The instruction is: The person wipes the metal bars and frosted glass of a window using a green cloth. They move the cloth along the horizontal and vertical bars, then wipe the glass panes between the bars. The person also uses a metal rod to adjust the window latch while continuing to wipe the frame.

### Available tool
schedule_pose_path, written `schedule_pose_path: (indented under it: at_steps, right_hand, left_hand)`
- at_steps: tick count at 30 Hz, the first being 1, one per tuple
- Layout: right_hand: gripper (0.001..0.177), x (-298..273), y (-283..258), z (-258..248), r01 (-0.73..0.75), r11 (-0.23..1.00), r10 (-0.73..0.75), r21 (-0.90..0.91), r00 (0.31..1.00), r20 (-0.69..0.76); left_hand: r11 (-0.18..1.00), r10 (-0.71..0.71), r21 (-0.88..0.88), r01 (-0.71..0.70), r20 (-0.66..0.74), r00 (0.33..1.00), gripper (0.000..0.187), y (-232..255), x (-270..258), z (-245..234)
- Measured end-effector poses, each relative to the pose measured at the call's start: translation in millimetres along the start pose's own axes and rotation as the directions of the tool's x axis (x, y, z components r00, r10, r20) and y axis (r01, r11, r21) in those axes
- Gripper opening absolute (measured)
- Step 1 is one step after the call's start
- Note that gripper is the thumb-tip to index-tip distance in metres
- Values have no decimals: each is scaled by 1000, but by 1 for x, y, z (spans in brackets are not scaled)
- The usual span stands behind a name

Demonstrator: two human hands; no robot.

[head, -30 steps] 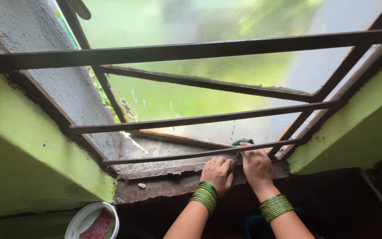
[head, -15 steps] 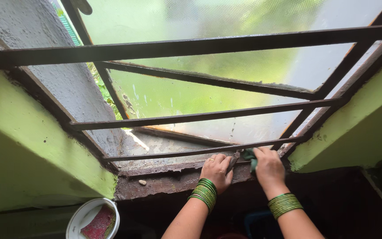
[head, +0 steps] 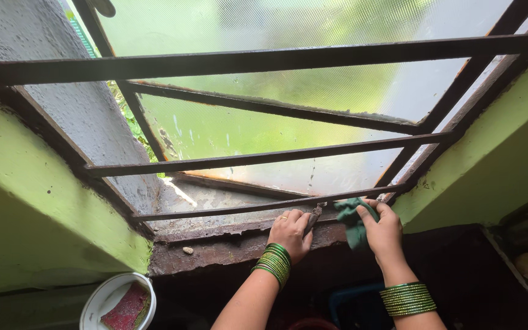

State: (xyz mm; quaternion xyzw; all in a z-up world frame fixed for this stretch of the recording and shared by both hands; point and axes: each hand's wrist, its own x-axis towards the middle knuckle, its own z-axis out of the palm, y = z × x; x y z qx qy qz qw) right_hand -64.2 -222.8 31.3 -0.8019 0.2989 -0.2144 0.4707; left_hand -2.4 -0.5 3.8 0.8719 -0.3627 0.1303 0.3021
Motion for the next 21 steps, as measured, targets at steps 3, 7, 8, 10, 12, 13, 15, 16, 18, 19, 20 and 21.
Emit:
schedule_pose_path:
  at_steps: [3, 7, 8, 10, 12, 13, 15, 16, 18, 19, 20, 21]
  right_hand:
    - [32, 15, 26, 16, -47, 927, -6, 372, 990, 140]
    - [34, 17, 50, 39, -189, 897, 106, 399, 969, 222]
    - [34, 13, 51, 44, -182, 929, 120, 323, 972, 203]
    - [35, 8, 52, 47, -37, 994, 26, 100, 993, 116]
    - [36, 6, 57, 45, 218, 953, -215, -211, 976, 37]
    - [43, 7, 60, 43, 201, 970, -196, -138, 979, 47]
    - [57, 6, 72, 37, 154, 988, -154, 5, 985, 73]
    - [56, 6, 79, 34, 143, 989, -144, 32, 989, 38]
    - [55, -3, 95, 27, 124, 988, -122, 88, 992, -30]
    - [51, -10, 100, 25, 68, 992, -64, 102, 997, -34]
    - [48, -18, 104, 23, 11, 993, -6, 117, 999, -38]
    - [45, -23, 105, 21, -46, 990, 52, 132, 998, -41]
  left_hand:
    - [1000, -4, -5, 4, 0, 1000, 39, 0, 0, 1]
    - [1000, 6, -8, -6, -30, 1000, 45, 0, -1, 2]
    - [1000, 15, -9, -16, -45, 999, 48, -1, -1, 2]
    - [1000, 14, -17, -15, -53, 998, 47, -1, -1, 1]
    - [1000, 9, -18, -10, -50, 999, 46, -1, -1, 0]
    - [1000, 4, -14, -4, -43, 999, 46, -1, 0, 0]
    - [1000, -4, -11, 4, -32, 999, 45, -1, -2, 1]
    - [1000, -5, -9, 5, -33, 999, 45, -2, -1, 1]
    - [1000, -5, -11, 5, -32, 999, 44, -2, -1, 2]
    - [1000, -5, -13, 4, -32, 999, 43, -2, -1, 2]
    - [1000, -4, -16, 3, -31, 1000, 43, -2, -1, 1]
    - [1000, -3, -13, 3, -33, 999, 43, -2, -1, 1]
